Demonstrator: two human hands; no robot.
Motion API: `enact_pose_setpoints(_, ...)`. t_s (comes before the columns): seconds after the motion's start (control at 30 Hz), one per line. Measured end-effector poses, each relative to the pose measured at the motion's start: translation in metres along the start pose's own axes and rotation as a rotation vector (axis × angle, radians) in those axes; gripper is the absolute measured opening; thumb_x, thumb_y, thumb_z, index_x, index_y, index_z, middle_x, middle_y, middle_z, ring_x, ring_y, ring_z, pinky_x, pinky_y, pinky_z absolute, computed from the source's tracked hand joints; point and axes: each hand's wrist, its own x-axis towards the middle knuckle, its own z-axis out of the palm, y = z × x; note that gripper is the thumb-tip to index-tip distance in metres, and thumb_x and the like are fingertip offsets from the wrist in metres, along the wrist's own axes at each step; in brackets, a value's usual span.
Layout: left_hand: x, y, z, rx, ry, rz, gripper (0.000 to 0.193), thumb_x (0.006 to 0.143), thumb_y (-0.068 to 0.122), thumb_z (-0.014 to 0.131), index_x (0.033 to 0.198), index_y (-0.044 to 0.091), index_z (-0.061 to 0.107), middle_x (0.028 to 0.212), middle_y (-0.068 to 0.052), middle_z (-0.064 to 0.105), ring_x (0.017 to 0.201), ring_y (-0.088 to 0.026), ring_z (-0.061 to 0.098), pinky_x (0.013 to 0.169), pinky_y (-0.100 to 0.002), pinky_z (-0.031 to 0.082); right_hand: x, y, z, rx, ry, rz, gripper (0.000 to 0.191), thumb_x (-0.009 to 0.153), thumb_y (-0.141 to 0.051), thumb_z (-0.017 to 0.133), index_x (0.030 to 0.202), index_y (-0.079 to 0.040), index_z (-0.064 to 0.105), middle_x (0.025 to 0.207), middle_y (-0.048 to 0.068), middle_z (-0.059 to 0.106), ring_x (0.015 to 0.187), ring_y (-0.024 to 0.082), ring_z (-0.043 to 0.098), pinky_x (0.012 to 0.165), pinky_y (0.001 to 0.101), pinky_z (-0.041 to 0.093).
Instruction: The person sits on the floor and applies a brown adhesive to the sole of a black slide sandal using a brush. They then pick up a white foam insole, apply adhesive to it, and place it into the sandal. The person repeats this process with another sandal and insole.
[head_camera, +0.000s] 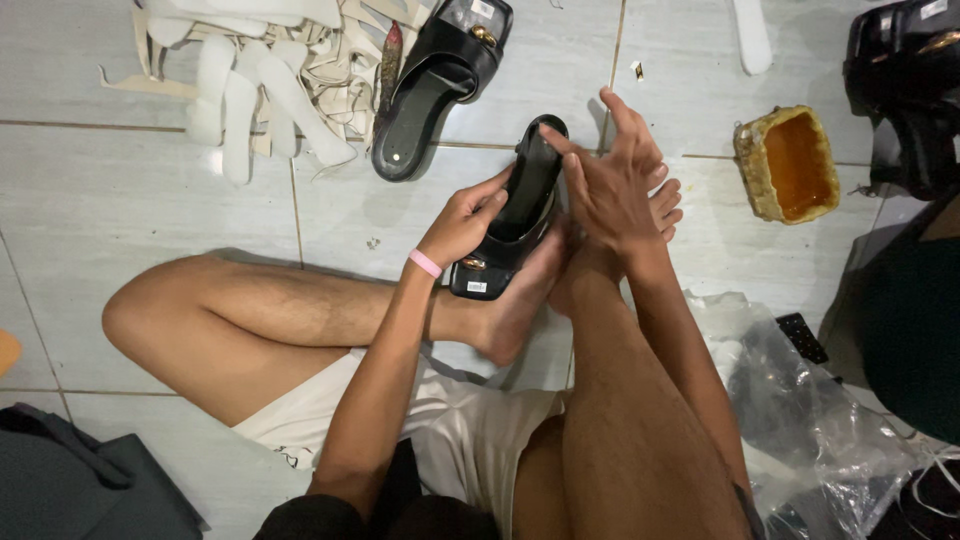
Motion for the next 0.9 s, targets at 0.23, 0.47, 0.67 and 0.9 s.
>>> enact_pose_setpoints(0.23, 0.002, 0.002, 0.006, -0.03, -0.015, -0.031, 0.046, 0.107, 0.014, 0.052, 0.152, 0.006, 0.048, 0.145, -0.009, 0.064, 0.127, -0.014, 0.06, 0.109, -0.029, 0.047, -0.004, 0.015, 0.006, -0.113, 0.046, -0.008, 0.037, 0.12, -0.035, 0.045, 0.142, -0.033, 0.075, 0.165, 0.013, 0.028, 0.151, 0.033, 0.023, 0.121, 0.0486, 0.02)
enact_pose_setpoints(0.47, 0.002, 0.004, 0.01, -0.057, -0.027, -0.076, 0.046, 0.107, 0.015, 0.051, 0.152, 0.008, 0.048, 0.146, -0.008, 0.062, 0.126, -0.014, 0.061, 0.108, -0.029, 0.048, -0.021, 0.03, 0.005, -0.088, 0.075, 0.016, 0.035, 0.121, -0.033, 0.047, 0.134, -0.033, 0.079, 0.165, 0.012, 0.028, 0.151, 0.034, 0.024, 0.123, 0.0497, 0.021)
enact_pose_setpoints(0.67, 0.0, 0.002, 0.013, -0.048, -0.02, -0.044, 0.046, 0.107, 0.014, 0.052, 0.152, 0.007, 0.048, 0.147, -0.008, 0.062, 0.127, -0.014, 0.061, 0.109, -0.029, 0.047, -0.021, 0.029, 0.005, -0.125, 0.093, -0.007, 0.032, 0.12, -0.031, 0.052, 0.137, -0.031, 0.078, 0.167, 0.01, 0.025, 0.152, 0.033, 0.025, 0.124, 0.0475, 0.025)
enact_pose_setpoints(0.9, -0.003, -0.002, 0.017, 0.0, -0.006, -0.044, 0.045, 0.107, 0.014, 0.052, 0.152, 0.007, 0.05, 0.142, -0.008, 0.066, 0.123, -0.013, 0.062, 0.108, -0.029, 0.048, -0.015, 0.015, 0.007, -0.139, 0.099, -0.092, 0.03, 0.118, -0.03, 0.057, 0.141, -0.027, 0.076, 0.165, 0.011, 0.024, 0.149, 0.035, 0.027, 0.122, 0.048, 0.025)
